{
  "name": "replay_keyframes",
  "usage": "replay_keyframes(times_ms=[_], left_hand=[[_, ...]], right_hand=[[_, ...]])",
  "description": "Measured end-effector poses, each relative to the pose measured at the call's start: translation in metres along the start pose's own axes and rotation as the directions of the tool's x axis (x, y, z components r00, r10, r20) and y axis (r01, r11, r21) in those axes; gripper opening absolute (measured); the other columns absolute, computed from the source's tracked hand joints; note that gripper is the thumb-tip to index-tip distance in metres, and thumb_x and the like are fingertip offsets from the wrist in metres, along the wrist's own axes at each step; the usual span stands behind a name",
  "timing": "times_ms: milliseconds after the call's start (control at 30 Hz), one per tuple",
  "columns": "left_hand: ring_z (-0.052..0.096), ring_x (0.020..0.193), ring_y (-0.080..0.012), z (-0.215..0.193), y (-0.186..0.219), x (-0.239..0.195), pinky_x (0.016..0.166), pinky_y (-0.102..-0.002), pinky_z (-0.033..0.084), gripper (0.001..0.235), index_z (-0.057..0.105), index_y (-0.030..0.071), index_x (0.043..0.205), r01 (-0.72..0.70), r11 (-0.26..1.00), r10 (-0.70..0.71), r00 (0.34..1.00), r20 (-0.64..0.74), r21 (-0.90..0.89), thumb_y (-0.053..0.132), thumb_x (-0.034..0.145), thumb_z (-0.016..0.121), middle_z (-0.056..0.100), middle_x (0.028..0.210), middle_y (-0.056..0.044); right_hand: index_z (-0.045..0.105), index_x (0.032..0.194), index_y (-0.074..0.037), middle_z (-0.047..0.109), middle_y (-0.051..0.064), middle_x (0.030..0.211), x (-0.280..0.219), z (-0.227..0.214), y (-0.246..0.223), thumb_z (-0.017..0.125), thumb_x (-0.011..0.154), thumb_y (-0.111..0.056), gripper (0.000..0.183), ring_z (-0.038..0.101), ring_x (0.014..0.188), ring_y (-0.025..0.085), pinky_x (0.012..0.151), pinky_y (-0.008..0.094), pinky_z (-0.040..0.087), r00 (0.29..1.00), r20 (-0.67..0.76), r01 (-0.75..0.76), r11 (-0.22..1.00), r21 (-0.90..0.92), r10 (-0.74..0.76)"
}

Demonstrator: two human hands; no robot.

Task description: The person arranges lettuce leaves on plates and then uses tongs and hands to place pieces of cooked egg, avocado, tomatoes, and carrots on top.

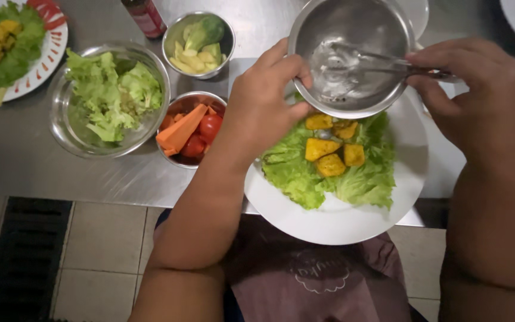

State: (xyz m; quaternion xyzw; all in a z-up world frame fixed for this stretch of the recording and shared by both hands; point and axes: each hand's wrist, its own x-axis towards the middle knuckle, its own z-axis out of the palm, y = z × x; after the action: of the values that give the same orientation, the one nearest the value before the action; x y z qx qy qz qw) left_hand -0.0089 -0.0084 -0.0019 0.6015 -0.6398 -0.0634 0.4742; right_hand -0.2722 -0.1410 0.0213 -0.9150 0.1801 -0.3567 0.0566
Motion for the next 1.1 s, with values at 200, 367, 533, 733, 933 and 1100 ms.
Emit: replay_keyframes(times_ms=[200, 367, 533, 733, 933, 1100], left_hand=[[0.07, 0.114, -0.0358, -0.006, 0.007, -0.001, 0.09, -0.042, 0.058, 0.035, 0.06, 0.011, 0.1, 0.037, 0.998, -0.037, 0.999, 0.01, -0.057, 0.014, 0.078, 0.087, 0.065, 0.131, -0.011], [0.072, 0.109, -0.0316, -0.006, 0.007, 0.001, 0.079, -0.037, 0.061, 0.033, 0.057, 0.011, 0.101, 0.075, 0.992, -0.074, 0.997, 0.009, -0.105, 0.011, 0.08, 0.082, 0.066, 0.122, -0.007], [0.07, 0.105, -0.0297, -0.002, 0.006, 0.006, 0.088, -0.039, 0.055, 0.036, 0.06, 0.01, 0.101, 0.016, 1.0, -0.015, 0.998, -0.065, 0.015, 0.01, 0.077, 0.087, 0.067, 0.113, -0.009], [0.072, 0.099, -0.0239, -0.002, 0.001, 0.018, 0.087, -0.037, 0.056, 0.036, 0.062, 0.008, 0.096, 0.069, 0.996, -0.059, 0.982, -0.182, 0.052, 0.017, 0.076, 0.09, 0.069, 0.103, -0.006], [0.069, 0.096, -0.031, -0.009, -0.015, 0.03, 0.084, -0.042, 0.054, 0.036, 0.062, 0.005, 0.098, 0.064, 0.972, -0.015, 0.977, -0.214, 0.224, 0.018, 0.077, 0.089, 0.068, 0.1, -0.011], [0.067, 0.095, -0.0386, -0.01, -0.047, 0.059, 0.082, -0.047, 0.053, 0.038, 0.063, 0.003, 0.104, 0.14, 0.906, -0.034, 0.965, -0.26, 0.399, 0.021, 0.078, 0.086, 0.067, 0.101, -0.017]], right_hand=[[0.075, 0.114, 0.0, 0.073, 0.016, 0.112, 0.009, 0.002, -0.005, 0.083, 0.089, 0.007, 0.027, 0.073, 0.098, 0.025, 0.087, 0.033, 0.059, 1.0, 0.01, -0.023, 0.999, 0.032, 0.023], [0.075, 0.115, -0.001, 0.072, 0.019, 0.115, 0.011, 0.003, -0.01, 0.082, 0.086, 0.006, 0.03, 0.071, 0.105, 0.031, 0.089, 0.037, 0.058, 1.0, -0.011, 0.008, 0.998, 0.059, -0.007], [0.075, 0.112, 0.0, 0.073, 0.017, 0.112, 0.004, 0.008, 0.006, 0.075, 0.095, 0.013, 0.022, 0.072, 0.104, 0.028, 0.091, 0.033, 0.057, 0.983, -0.185, 0.028, 0.997, 0.066, -0.016], [0.072, 0.12, 0.002, 0.068, 0.016, 0.122, -0.004, 0.015, 0.036, 0.067, 0.098, 0.016, 0.027, 0.066, 0.108, 0.02, 0.095, 0.028, 0.054, 0.911, -0.383, 0.005, 0.925, 0.379, 0.152], [0.075, 0.118, 0.004, 0.072, 0.014, 0.119, -0.01, 0.027, 0.061, 0.071, 0.102, 0.017, 0.021, 0.068, 0.107, 0.019, 0.091, 0.026, 0.054, 0.888, -0.433, -0.015, 0.952, 0.307, 0.154], [0.074, 0.117, 0.003, 0.071, 0.014, 0.119, -0.01, 0.03, 0.07, 0.069, 0.102, 0.015, 0.02, 0.069, 0.109, 0.019, 0.091, 0.027, 0.055, 0.877, -0.452, 0.02, 0.928, 0.373, 0.163]])
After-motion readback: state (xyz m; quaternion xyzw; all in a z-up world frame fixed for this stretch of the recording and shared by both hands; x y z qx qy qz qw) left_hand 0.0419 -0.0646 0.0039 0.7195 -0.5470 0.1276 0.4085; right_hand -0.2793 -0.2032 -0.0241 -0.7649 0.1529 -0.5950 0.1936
